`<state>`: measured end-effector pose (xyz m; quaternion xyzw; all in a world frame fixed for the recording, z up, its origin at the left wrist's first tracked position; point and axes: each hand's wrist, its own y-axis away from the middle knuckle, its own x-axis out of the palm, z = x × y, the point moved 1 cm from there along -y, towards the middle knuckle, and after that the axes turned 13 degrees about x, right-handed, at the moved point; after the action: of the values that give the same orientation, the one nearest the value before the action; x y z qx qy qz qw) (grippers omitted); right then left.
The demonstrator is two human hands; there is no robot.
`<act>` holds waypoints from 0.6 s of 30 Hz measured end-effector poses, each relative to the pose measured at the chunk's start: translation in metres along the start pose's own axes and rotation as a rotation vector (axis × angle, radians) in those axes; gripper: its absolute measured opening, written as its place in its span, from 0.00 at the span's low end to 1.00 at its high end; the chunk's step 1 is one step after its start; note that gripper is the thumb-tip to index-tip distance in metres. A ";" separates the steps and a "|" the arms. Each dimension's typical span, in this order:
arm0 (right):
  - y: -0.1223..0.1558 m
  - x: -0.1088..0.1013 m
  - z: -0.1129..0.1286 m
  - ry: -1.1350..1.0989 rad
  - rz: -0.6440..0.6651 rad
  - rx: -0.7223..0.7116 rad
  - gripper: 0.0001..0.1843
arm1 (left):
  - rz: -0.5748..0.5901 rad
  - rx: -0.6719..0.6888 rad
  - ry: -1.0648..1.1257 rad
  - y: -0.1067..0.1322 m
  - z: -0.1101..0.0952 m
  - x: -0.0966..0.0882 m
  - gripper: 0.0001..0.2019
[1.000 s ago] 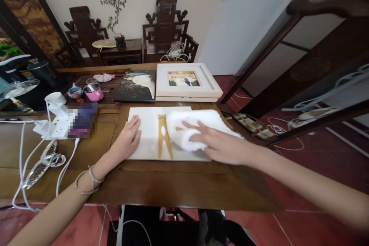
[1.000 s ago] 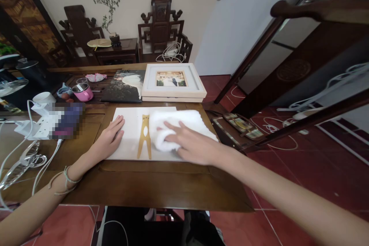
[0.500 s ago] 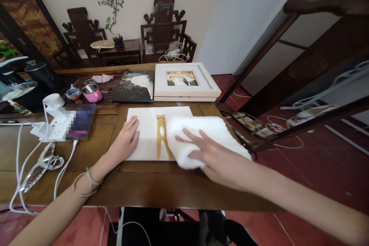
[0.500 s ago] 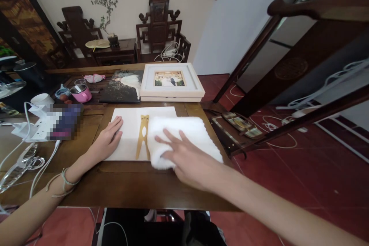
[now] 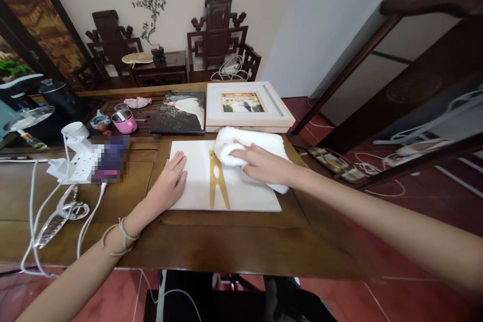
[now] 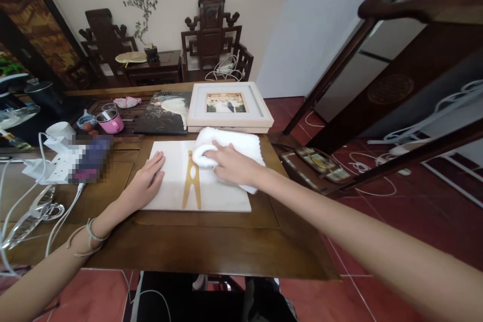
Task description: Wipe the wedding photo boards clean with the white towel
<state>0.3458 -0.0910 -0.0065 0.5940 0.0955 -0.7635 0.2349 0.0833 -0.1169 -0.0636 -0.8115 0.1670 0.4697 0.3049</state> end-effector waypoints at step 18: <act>0.074 0.030 0.069 0.026 0.076 -0.150 0.26 | 0.005 0.007 -0.014 0.001 0.001 0.002 0.23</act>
<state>0.3157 -0.1919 -0.0059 0.5879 0.1327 -0.7369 0.3062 0.0832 -0.1172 -0.0655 -0.8067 0.1684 0.4755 0.3079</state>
